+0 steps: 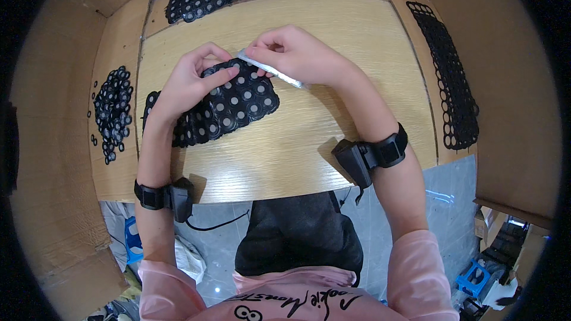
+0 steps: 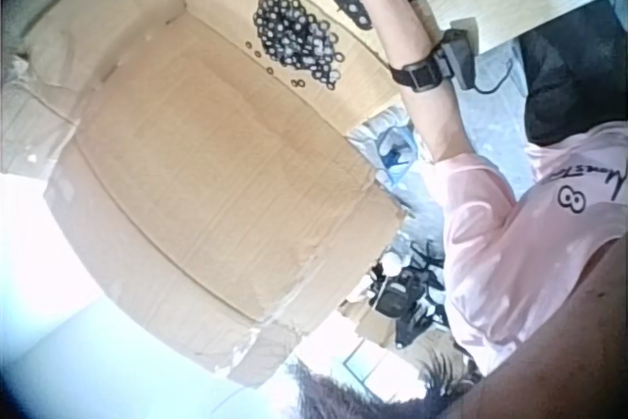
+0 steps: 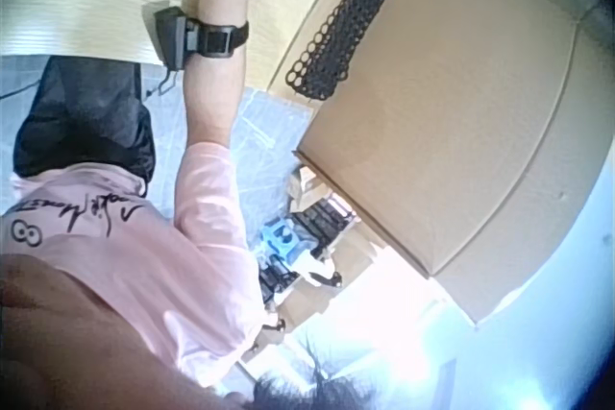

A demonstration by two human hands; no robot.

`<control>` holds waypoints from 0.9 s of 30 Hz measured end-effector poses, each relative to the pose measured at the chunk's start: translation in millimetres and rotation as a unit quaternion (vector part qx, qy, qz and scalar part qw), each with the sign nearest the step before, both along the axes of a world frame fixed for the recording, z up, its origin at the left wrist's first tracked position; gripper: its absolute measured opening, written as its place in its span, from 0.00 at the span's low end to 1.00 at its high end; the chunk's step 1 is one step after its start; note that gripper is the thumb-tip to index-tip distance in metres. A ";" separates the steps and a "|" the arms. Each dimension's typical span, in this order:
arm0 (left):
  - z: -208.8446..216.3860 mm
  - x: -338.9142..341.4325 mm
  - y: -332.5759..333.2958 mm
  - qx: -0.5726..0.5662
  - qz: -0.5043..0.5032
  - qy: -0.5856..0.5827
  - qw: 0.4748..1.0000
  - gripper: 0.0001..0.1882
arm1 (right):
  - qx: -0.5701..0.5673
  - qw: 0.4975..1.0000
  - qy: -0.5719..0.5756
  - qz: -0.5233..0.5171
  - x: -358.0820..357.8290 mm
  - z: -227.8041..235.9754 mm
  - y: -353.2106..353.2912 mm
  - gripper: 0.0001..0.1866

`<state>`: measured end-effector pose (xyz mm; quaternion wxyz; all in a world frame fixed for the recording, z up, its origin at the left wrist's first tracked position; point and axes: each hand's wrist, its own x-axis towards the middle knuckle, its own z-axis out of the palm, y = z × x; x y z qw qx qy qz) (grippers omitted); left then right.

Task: The person is manually inserting small black plastic components into a larger black mesh template.

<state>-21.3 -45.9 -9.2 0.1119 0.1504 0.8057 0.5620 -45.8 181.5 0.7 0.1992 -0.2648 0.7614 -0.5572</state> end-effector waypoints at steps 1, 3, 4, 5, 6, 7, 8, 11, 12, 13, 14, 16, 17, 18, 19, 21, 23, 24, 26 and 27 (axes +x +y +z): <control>0.2 -0.1 -0.4 0.001 -0.001 -0.002 1.000 0.14 | 0.000 1.000 0.000 0.000 1.3 -1.4 -1.7 0.13; 0.8 -0.2 -1.2 0.012 -0.004 -0.012 1.000 0.13 | -0.048 0.998 -0.018 -0.028 4.2 -3.0 -4.4 0.18; 1.0 -0.2 -1.5 0.012 -0.004 -0.012 1.000 0.13 | -0.050 0.998 -0.016 -0.030 5.2 -2.6 -4.4 0.18; 1.3 -0.1 -1.9 0.012 -0.004 -0.017 1.000 0.13 | -0.036 0.999 -0.019 -0.017 5.8 -2.0 -4.6 0.17; 1.5 -0.2 -2.1 0.013 -0.008 -0.020 1.000 0.13 | -0.022 1.000 -0.022 -0.004 6.2 -0.8 -4.0 0.17; 1.9 -0.2 -2.7 0.011 -0.005 -0.023 1.000 0.13 | -0.022 0.999 -0.022 -0.004 6.7 -0.2 -4.2 0.17; 2.2 -0.4 -3.3 0.007 -0.009 -0.031 0.999 0.13 | -0.010 1.000 -0.016 -0.012 6.9 0.4 -4.2 0.17; 3.7 -1.1 -4.9 0.005 -0.016 -0.045 0.999 0.13 | -0.004 1.000 0.003 -0.007 6.6 1.3 -3.2 0.18; 4.2 -1.2 -5.2 -0.004 -0.012 -0.055 0.998 0.14 | -0.010 1.000 0.012 0.001 6.3 1.2 -2.8 0.18; 4.7 -1.3 -5.5 0.006 -0.018 -0.051 0.999 0.14 | -0.010 1.000 0.016 0.004 6.3 1.1 -1.9 0.18; 5.3 -1.4 -5.5 -0.009 -0.018 -0.051 0.998 0.11 | -0.011 1.000 0.017 0.010 6.1 1.2 -0.5 0.18; 6.2 -1.2 -5.3 -0.024 -0.018 -0.050 0.998 0.10 | -0.011 1.000 0.017 0.015 5.6 1.7 1.8 0.19; 6.5 -1.0 -5.2 -0.018 -0.019 -0.051 0.998 0.10 | -0.008 0.999 0.046 0.023 5.0 2.3 2.9 0.18; 6.8 -0.8 -5.1 -0.013 -0.019 -0.050 0.998 0.10 | 0.004 0.997 0.069 0.028 4.7 2.7 3.5 0.18; 6.8 -0.6 -4.9 -0.013 -0.019 -0.051 0.998 0.10 | -0.004 0.997 0.074 0.032 4.6 3.3 4.3 0.18; 6.4 -0.5 -4.9 0.014 -0.026 -0.050 0.998 0.09 | 0.015 0.996 0.085 0.036 4.6 4.0 4.8 0.17; 5.5 -0.7 -5.0 0.025 -0.024 -0.050 0.998 0.09 | 0.008 0.996 0.081 0.036 5.2 3.7 3.8 0.17; 5.0 -0.9 -5.0 0.036 -0.022 -0.048 0.998 0.10 | 0.005 0.997 0.074 0.031 5.6 3.3 3.2 0.17; 4.4 -1.2 -5.4 0.032 -0.022 -0.048 0.998 0.10 | 0.006 0.997 0.070 0.029 6.4 2.5 1.8 0.16; 4.1 -1.2 -5.5 0.024 -0.021 -0.051 0.998 0.10 | 0.014 0.998 0.061 0.025 6.5 2.4 1.5 0.16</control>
